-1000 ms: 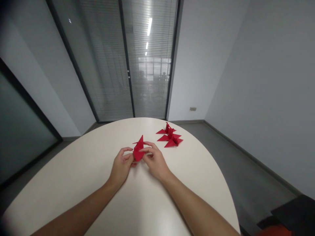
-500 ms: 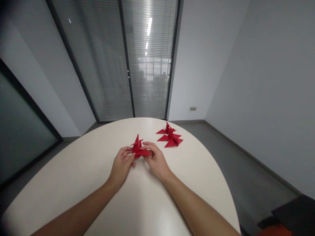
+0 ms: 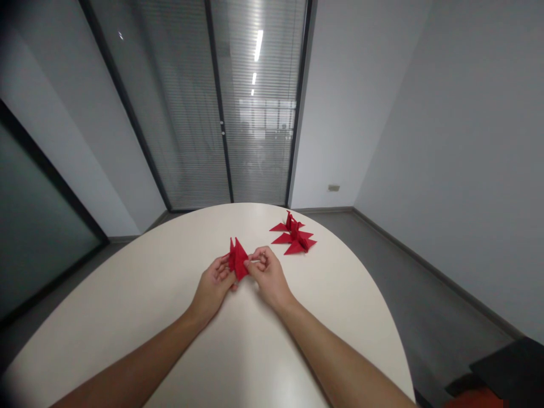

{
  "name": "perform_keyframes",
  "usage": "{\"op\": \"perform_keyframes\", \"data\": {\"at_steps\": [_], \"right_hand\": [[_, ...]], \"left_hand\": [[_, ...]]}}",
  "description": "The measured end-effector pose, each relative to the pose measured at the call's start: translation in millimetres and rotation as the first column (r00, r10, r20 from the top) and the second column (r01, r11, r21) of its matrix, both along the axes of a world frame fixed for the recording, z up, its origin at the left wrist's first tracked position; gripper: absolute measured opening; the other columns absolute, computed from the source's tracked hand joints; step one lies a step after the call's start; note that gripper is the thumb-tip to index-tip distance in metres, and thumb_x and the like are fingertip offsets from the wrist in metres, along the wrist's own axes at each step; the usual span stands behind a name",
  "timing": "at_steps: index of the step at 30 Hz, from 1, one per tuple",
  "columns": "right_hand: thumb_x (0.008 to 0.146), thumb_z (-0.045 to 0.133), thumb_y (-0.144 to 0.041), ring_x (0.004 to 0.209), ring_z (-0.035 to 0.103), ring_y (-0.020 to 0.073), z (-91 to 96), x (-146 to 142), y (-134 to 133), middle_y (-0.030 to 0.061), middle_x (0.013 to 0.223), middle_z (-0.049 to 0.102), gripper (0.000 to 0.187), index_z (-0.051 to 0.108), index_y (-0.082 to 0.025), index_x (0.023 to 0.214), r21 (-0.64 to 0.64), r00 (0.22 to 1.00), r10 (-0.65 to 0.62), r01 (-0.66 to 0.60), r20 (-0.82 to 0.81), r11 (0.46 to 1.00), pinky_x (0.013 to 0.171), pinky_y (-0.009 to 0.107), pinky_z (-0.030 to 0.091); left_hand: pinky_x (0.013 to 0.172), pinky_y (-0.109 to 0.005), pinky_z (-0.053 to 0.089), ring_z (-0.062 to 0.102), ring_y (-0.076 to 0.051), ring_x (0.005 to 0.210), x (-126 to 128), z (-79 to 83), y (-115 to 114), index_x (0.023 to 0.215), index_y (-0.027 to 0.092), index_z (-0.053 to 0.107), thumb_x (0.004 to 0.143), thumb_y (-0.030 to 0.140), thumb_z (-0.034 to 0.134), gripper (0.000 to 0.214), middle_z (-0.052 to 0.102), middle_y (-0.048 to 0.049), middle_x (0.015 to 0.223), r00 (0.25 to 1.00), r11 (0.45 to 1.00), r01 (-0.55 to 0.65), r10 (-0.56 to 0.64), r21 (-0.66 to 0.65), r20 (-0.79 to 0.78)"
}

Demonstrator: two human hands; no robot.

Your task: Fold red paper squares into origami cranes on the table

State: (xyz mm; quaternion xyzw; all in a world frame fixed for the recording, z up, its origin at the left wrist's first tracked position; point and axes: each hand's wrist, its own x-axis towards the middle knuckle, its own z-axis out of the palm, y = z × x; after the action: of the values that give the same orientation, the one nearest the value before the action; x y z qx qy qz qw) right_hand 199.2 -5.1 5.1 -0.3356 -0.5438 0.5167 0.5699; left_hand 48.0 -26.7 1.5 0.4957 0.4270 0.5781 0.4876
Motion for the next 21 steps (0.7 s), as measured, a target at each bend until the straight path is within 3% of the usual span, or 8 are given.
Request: {"op": "perform_keyframes", "data": {"at_steps": [4, 8, 12, 15, 18, 21], "right_hand": [[0.082, 0.071, -0.039, 0.067, 0.057, 0.0151, 1.5, -1.3, -3.2, -0.0012, 0.073, 0.063, 0.021, 0.064, -0.021, 0.089, 0.004, 0.991, 0.066, -0.066, 0.115, 0.998, 0.066, 0.029, 0.044], [0.077, 0.077, -0.038, 0.074, 0.061, 0.0168, 4.4, -4.8, -7.8, -0.0005, 0.082, 0.067, 0.031, 0.062, -0.022, 0.099, -0.037, 0.981, 0.179, -0.177, 0.068, 0.983, 0.072, 0.031, 0.047], [0.074, 0.082, -0.036, 0.069, 0.059, 0.0143, 2.5, -6.3, -6.8, -0.0024, 0.077, 0.065, 0.034, 0.056, -0.023, 0.091, -0.021, 0.996, 0.090, -0.090, 0.009, 0.996, 0.067, 0.028, 0.045], [0.073, 0.082, -0.035, 0.069, 0.060, 0.0139, 1.3, -5.0, -4.6, -0.0030, 0.082, 0.066, 0.041, 0.053, -0.025, 0.100, -0.014, 0.996, 0.066, -0.066, -0.058, 0.998, 0.066, 0.027, 0.046], [0.072, 0.082, -0.037, 0.071, 0.062, 0.0155, 2.8, -3.5, -3.2, -0.0015, 0.085, 0.069, 0.048, 0.053, -0.026, 0.109, -0.022, 0.997, 0.053, -0.054, -0.054, 0.998, 0.065, 0.028, 0.048], [0.072, 0.083, -0.039, 0.073, 0.064, 0.0164, 5.8, -2.3, -1.7, 0.0004, 0.085, 0.070, 0.042, 0.058, -0.024, 0.103, 0.010, 0.999, -0.004, 0.004, -0.033, 1.000, 0.068, 0.030, 0.050]], "left_hand": [[0.051, -0.020, 0.047, 0.062, -0.015, 0.067, -0.8, -1.4, -0.5, 0.103, 0.015, 0.061, 0.076, 0.038, 0.074, 0.038, 0.070, -0.0058, 0.086, 0.998, 1.000, -0.001, 0.002, 0.013, -0.062], [0.048, -0.020, 0.046, 0.062, -0.014, 0.065, -0.8, 0.0, -0.8, 0.102, 0.016, 0.060, 0.075, 0.038, 0.074, 0.037, 0.071, -0.0054, 0.086, 0.998, 1.000, -0.009, 0.010, 0.016, -0.069], [0.047, -0.020, 0.044, 0.061, -0.014, 0.065, -0.2, 2.0, -2.5, 0.101, 0.016, 0.060, 0.076, 0.040, 0.073, 0.037, 0.072, -0.0064, 0.088, 0.994, 1.000, 0.001, 0.000, 0.006, -0.110], [0.047, -0.021, 0.043, 0.060, -0.014, 0.062, -0.1, 3.0, -4.6, 0.100, 0.016, 0.062, 0.076, 0.040, 0.072, 0.035, 0.072, -0.0061, 0.086, 0.990, 1.000, 0.018, -0.018, 0.000, -0.141], [0.058, -0.024, 0.048, 0.064, -0.016, 0.071, -0.2, 3.9, -5.8, 0.096, 0.016, 0.066, 0.073, 0.033, 0.073, 0.030, 0.073, -0.0067, 0.087, 0.987, 0.998, 0.045, -0.039, 0.037, -0.158], [0.070, -0.027, 0.051, 0.066, -0.019, 0.080, -0.5, 4.5, -5.8, 0.094, 0.016, 0.068, 0.071, 0.029, 0.074, 0.027, 0.074, -0.0075, 0.089, 0.983, 0.996, 0.076, -0.066, 0.049, -0.174]]}}
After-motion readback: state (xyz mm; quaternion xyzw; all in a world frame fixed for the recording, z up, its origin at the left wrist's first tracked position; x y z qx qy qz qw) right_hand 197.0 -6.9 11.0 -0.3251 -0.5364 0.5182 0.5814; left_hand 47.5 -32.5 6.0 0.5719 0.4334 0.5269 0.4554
